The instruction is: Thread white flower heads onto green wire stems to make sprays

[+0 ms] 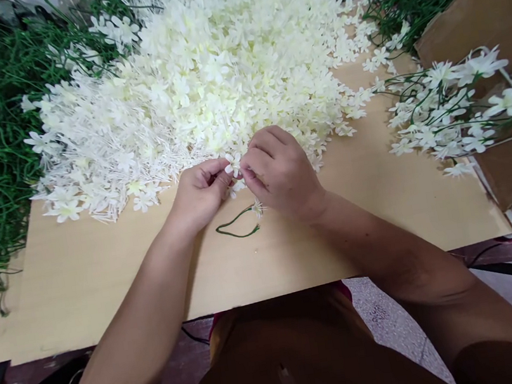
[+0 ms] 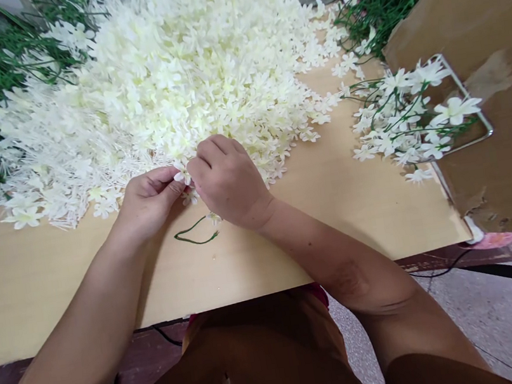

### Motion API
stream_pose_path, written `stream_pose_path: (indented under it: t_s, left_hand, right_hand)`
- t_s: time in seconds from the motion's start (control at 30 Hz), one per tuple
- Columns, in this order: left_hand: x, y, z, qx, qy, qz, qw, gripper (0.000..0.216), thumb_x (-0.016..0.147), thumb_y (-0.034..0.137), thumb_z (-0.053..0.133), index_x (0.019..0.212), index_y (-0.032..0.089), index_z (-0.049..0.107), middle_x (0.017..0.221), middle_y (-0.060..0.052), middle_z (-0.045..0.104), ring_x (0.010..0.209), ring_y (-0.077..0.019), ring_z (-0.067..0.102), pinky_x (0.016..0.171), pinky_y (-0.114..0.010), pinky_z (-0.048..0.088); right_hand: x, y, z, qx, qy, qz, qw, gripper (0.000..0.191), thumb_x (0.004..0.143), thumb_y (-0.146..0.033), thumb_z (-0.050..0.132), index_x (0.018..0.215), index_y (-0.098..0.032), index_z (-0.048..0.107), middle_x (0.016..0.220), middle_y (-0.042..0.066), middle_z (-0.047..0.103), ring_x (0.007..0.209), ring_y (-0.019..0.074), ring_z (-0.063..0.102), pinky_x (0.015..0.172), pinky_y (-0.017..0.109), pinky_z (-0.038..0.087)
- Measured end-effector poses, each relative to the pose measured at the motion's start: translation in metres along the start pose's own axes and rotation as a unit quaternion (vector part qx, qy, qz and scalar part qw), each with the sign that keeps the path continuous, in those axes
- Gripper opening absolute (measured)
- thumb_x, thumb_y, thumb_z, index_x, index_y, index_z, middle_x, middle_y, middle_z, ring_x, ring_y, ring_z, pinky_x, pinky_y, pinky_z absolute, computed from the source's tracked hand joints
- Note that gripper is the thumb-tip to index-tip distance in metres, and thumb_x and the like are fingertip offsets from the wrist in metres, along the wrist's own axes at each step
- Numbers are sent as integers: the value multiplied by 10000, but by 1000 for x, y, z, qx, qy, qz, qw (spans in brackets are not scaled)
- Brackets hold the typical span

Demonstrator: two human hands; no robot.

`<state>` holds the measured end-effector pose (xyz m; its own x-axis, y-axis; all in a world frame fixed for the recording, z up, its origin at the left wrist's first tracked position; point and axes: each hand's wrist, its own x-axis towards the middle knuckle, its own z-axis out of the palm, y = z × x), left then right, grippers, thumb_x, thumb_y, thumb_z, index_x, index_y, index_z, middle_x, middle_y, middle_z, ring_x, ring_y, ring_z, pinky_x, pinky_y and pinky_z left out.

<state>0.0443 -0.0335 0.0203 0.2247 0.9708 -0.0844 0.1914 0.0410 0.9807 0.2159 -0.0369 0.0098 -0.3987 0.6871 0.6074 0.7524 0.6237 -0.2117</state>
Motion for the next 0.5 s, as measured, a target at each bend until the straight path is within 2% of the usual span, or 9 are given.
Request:
stream_pose_path:
  t_s: [0.17, 0.33, 0.5]
  left_hand:
    - [0, 0, -1, 17, -19, -3, 1000, 200, 763, 315, 692, 651, 166, 617, 561, 17, 525, 523, -94, 416, 504, -232, 312]
    - [0, 0, 0, 58, -34, 22, 997, 171, 784, 245, 615, 639, 165, 576, 595, 12, 532, 568, -106, 442, 547, -242, 342]
    - [0, -4, 1, 127, -43, 53, 990, 160, 800, 223, 570, 652, 164, 582, 637, -2, 562, 640, -131, 490, 614, -260, 386]
  right_hand:
    - [-1, 2, 4, 1, 5, -7, 1000, 194, 926, -104, 436, 799, -207, 541, 883, 78, 535, 941, 236, 518, 823, 402, 456]
    - [-1, 1, 6, 13, 13, 1, 1000, 188, 901, -87, 448, 783, -212, 525, 861, 72, 527, 922, 237, 519, 817, 405, 463]
    - [-1, -1, 7, 86, 19, 20, 996, 162, 900, -122, 473, 775, -220, 506, 876, 66, 547, 911, 224, 538, 821, 395, 493]
